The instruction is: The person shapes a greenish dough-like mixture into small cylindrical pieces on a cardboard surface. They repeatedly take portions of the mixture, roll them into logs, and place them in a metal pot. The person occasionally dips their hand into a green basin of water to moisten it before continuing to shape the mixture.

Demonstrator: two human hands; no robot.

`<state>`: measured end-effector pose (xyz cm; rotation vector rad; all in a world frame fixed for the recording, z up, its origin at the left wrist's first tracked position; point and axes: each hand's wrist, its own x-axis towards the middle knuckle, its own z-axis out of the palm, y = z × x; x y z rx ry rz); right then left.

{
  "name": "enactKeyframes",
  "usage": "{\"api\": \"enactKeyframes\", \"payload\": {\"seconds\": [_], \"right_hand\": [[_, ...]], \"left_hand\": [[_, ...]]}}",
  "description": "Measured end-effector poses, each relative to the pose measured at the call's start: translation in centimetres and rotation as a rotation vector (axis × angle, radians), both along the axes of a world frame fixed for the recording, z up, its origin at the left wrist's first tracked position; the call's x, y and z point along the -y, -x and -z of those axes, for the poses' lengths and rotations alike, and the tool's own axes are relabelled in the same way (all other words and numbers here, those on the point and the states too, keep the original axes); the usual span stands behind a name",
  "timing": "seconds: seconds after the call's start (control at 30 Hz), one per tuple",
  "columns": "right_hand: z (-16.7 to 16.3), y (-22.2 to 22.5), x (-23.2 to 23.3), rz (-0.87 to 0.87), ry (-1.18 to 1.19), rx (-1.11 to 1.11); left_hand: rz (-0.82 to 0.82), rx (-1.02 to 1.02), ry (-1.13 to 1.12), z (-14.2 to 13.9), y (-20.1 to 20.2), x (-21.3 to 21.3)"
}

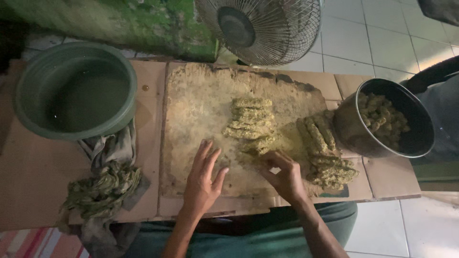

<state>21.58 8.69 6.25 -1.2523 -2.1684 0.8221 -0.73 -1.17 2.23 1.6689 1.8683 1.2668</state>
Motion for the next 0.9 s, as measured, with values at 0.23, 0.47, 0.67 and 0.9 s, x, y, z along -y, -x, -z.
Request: {"api": "enactKeyframes", "payload": {"seconds": [0.23,0.47,0.67,0.9], "right_hand": [[-0.5,-1.2,0.0,0.059,0.367,-0.548],[1.6,-1.4,-0.2,0.295,1.014,-1.094],[2.2,-0.3,-0.1,0.296,0.933,-1.168],[1.3,-0.4,-0.3,0.366,0.906,-1.134]], "left_hand": [[-0.006,-0.011,-0.065,0.0,0.0,0.0],[-0.005,-0.024,-0.047,0.5,-0.1,-0.1],[0.002,-0.050,-0.052,1.3,-0.2,-0.2],[0.004,-0.049,0.009,1.2,-0.2,-0.3]]}}
